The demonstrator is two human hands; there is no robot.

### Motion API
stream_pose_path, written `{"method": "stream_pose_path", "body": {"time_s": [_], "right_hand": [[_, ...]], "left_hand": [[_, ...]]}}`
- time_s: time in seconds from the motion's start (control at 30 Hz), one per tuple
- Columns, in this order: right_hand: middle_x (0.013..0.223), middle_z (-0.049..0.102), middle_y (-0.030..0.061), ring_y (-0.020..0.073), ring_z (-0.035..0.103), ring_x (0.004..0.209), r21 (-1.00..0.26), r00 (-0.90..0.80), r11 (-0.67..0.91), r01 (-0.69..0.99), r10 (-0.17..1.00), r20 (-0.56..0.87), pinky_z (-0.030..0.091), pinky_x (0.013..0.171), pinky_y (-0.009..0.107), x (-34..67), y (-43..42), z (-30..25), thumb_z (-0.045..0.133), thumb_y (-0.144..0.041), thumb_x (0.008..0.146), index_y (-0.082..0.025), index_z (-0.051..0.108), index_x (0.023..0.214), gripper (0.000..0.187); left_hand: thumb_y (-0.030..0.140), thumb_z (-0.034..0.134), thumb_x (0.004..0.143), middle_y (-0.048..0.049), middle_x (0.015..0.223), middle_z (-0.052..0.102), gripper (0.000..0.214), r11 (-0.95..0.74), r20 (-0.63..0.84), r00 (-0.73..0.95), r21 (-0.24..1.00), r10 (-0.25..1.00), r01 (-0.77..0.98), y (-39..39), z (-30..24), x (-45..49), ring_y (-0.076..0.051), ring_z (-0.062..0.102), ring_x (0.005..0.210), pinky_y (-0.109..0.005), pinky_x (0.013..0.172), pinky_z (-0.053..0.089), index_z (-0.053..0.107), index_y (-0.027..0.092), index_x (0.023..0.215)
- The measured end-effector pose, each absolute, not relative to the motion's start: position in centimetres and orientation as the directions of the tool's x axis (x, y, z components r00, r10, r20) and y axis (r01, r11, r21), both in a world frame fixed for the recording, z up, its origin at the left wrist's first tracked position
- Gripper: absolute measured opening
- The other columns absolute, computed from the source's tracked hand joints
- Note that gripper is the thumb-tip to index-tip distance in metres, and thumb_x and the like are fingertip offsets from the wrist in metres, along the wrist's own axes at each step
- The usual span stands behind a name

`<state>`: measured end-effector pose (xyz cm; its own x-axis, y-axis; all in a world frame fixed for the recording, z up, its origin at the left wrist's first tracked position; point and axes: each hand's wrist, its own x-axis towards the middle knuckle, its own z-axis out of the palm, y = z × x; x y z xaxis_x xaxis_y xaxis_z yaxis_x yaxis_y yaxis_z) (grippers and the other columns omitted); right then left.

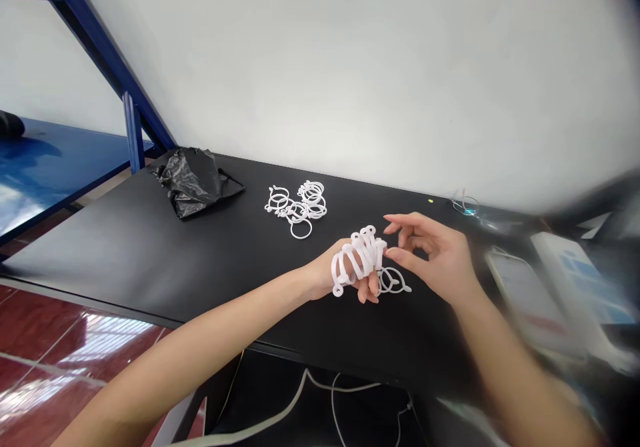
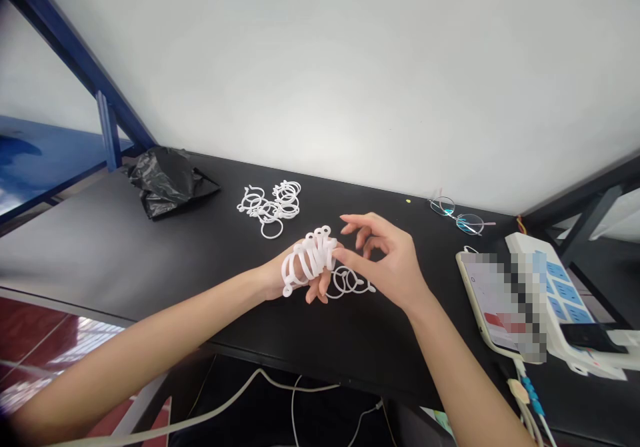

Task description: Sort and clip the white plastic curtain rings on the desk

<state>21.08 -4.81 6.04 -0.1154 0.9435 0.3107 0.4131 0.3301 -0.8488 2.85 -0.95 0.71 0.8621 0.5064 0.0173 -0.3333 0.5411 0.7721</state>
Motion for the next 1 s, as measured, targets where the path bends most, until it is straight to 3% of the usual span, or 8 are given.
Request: {"method": "stream_pose_path", "body": {"time_s": [0.07, 0.13, 0.23, 0.33, 0.5, 0.6, 0.87, 1.0], "right_hand": [[0.114, 0.067, 0.0075, 0.0231, 0.064, 0.100, -0.753, -0.196, 0.437, 0.492, 0.898, 0.394, 0.056, 0.084, 0.037, 20.6, -4.8, 6.1, 0.079, -0.035, 0.074, -0.025, 0.066, 0.116, 0.045], [0.125, 0.063, 0.0081, 0.0266, 0.061, 0.112, -0.693, -0.311, 0.481, 0.537, 0.877, 0.367, 0.051, 0.097, 0.042, 19.8, -4.9, 6.5, 0.082, -0.037, 0.071, -0.025, 0.060, 0.127, 0.061], [0.122, 0.065, 0.0096, 0.0292, 0.062, 0.109, -0.617, -0.443, 0.527, 0.585, 0.844, 0.301, 0.051, 0.095, 0.045, 18.5, -5.0, 7.2, 0.085, -0.043, 0.065, -0.023, 0.056, 0.132, 0.076], [0.110, 0.070, 0.0091, 0.0298, 0.063, 0.104, -0.546, -0.539, 0.612, 0.572, 0.782, 0.313, 0.051, 0.093, 0.047, 17.4, -4.8, 7.7, 0.085, -0.043, 0.064, -0.022, 0.064, 0.122, 0.065], [0.097, 0.073, 0.0058, 0.0226, 0.068, 0.089, -0.670, -0.536, 0.598, 0.440, 0.773, 0.339, 0.057, 0.077, 0.036, 16.7, -4.6, 7.5, 0.077, -0.031, 0.076, -0.023, 0.073, 0.100, 0.025], [0.094, 0.075, 0.0050, 0.0209, 0.071, 0.086, -0.758, -0.472, 0.531, 0.378, 0.815, 0.336, 0.058, 0.076, 0.034, 16.7, -4.6, 7.3, 0.073, -0.025, 0.081, -0.023, 0.075, 0.094, 0.013], [0.109, 0.076, 0.0042, 0.0240, 0.073, 0.098, -0.814, -0.355, 0.489, 0.315, 0.856, 0.377, 0.060, 0.087, 0.039, 16.6, -5.1, 6.6, 0.073, -0.024, 0.082, -0.026, 0.077, 0.093, 0.012], [0.132, 0.064, 0.0084, 0.0287, 0.066, 0.113, -0.843, -0.289, 0.448, 0.299, 0.884, 0.368, 0.058, 0.093, 0.044, 16.4, -5.3, 6.3, 0.075, -0.028, 0.079, -0.024, 0.072, 0.110, 0.031]], "left_hand": [[0.040, 0.070, 0.078, -0.0024, 0.057, 0.068, 0.036, 0.541, 0.010, 0.867, 0.777, 0.499, -0.321, -0.9, 0.6, 2.9, -0.014, 0.061, 0.041, -0.030, 0.056, 0.058, 0.059, 0.012, 0.099], [0.034, 0.070, 0.078, -0.0013, 0.055, 0.067, 0.032, 0.519, -0.029, 0.865, 0.810, 0.501, -0.273, -0.9, 0.5, 2.8, -0.015, 0.062, 0.043, -0.031, 0.056, 0.058, 0.058, 0.013, 0.100], [0.023, 0.076, 0.071, -0.0013, 0.058, 0.067, 0.028, 0.447, -0.090, 0.855, 0.877, 0.510, -0.174, -1.1, 0.3, 2.8, -0.018, 0.066, 0.053, -0.031, 0.058, 0.059, 0.062, 0.013, 0.093], [0.017, 0.078, 0.066, -0.0025, 0.061, 0.066, 0.016, 0.349, -0.070, 0.866, 0.929, 0.495, -0.124, -1.2, 0.3, 2.9, -0.019, 0.068, 0.065, -0.031, 0.065, 0.059, 0.065, 0.013, 0.072], [0.018, 0.077, 0.069, -0.0004, 0.060, 0.066, 0.017, 0.319, -0.035, 0.860, 0.936, 0.509, -0.151, -1.3, 1.2, 2.9, -0.018, 0.068, 0.070, -0.030, 0.068, 0.059, 0.063, 0.016, 0.060], [0.023, 0.076, 0.071, -0.0020, 0.060, 0.066, 0.017, 0.388, -0.063, 0.872, 0.910, 0.486, -0.150, -1.2, 1.4, 2.9, -0.017, 0.067, 0.061, -0.030, 0.062, 0.059, 0.064, 0.013, 0.062], [0.037, 0.073, 0.077, -0.0059, 0.062, 0.067, 0.028, 0.438, 0.007, 0.901, 0.872, 0.435, -0.219, -0.8, 0.4, 3.0, -0.016, 0.067, 0.057, -0.029, 0.060, 0.060, 0.068, 0.010, 0.071], [0.036, 0.077, 0.074, -0.0062, 0.061, 0.068, 0.028, 0.458, 0.007, 0.930, 0.869, 0.367, -0.187, -0.7, 0.5, 2.9, -0.016, 0.067, 0.057, -0.029, 0.060, 0.060, 0.070, 0.010, 0.070]]}}
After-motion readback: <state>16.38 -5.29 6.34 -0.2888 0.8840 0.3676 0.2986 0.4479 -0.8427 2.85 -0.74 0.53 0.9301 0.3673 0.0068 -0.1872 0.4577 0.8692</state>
